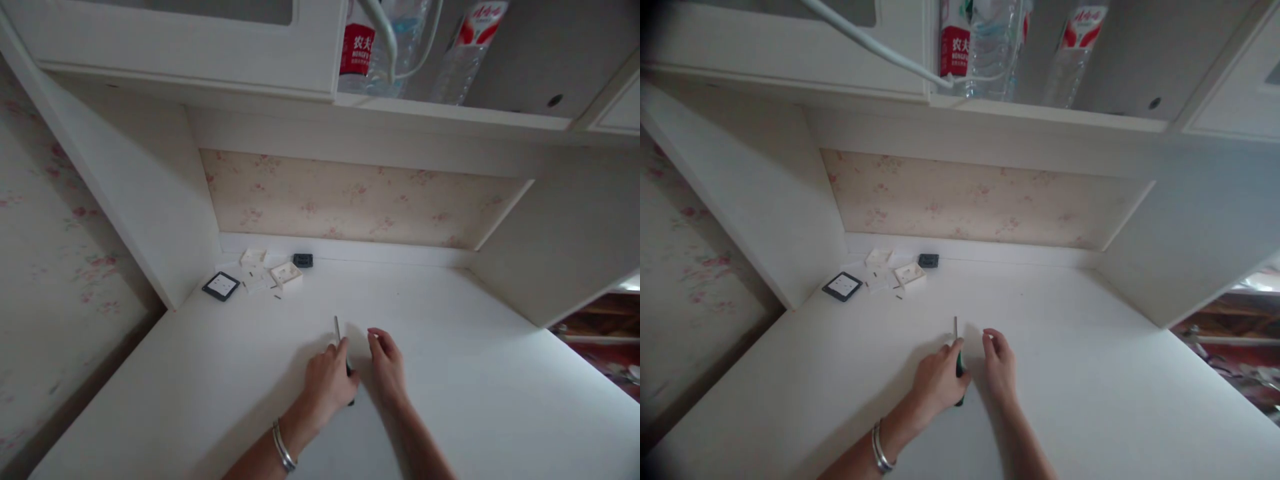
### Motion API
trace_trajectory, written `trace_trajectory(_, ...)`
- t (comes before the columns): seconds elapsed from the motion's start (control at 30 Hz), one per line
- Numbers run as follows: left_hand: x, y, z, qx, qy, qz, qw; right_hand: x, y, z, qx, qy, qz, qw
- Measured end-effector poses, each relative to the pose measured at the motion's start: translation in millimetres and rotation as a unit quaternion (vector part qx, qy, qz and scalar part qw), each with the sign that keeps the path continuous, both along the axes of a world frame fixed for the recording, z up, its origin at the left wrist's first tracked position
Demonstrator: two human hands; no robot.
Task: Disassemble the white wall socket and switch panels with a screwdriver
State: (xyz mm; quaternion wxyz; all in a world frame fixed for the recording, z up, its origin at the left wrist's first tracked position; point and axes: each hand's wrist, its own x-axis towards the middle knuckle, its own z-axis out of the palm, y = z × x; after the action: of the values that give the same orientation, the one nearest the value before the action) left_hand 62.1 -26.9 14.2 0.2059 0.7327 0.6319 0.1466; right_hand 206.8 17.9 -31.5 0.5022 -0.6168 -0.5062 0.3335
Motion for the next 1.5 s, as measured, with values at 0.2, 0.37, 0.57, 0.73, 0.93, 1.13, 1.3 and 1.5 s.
trace_trajectory(0.2, -33.5, -19.5, 11.9, 0.018, -0.015, 0.019, 1.000, 13.5, -18.1, -12.9, -0.008, 0.012, 0.011, 1.000)
trace_trajectory(0.37, -123.3, -39.4, 7.0, 0.094, 0.061, 0.148, 0.983, 5.6, -5.0, -12.5, -0.008, -0.019, 0.038, 0.999)
trace_trajectory(0.57, -231.2, -45.1, -20.0, 0.152, 0.192, 0.247, 0.938, -3.2, -4.2, -11.7, -0.002, -0.085, 0.052, 0.995)
trace_trajectory(0.73, -252.0, -49.2, -30.7, 0.128, 0.235, 0.237, 0.934, -4.5, -1.9, -11.2, 0.000, -0.099, 0.053, 0.994)
trace_trajectory(0.93, -239.8, -53.2, -17.7, 0.113, 0.233, 0.283, 0.924, -3.7, -1.9, -12.6, -0.001, -0.100, 0.054, 0.993)
trace_trajectory(1.13, -256.5, -51.1, -12.8, 0.108, 0.175, 0.316, 0.926, -2.3, -4.4, -10.6, 0.001, -0.088, 0.055, 0.995)
trace_trajectory(1.3, -250.8, -55.0, 9.5, 0.209, 0.144, 0.345, 0.904, 0.6, -11.7, -4.7, 0.020, -0.045, 0.048, 0.998)
trace_trajectory(1.5, -160.5, -51.9, 19.2, 0.226, -0.009, 0.253, 0.941, -10.3, -20.3, -1.0, 0.050, -0.033, 0.050, 0.997)
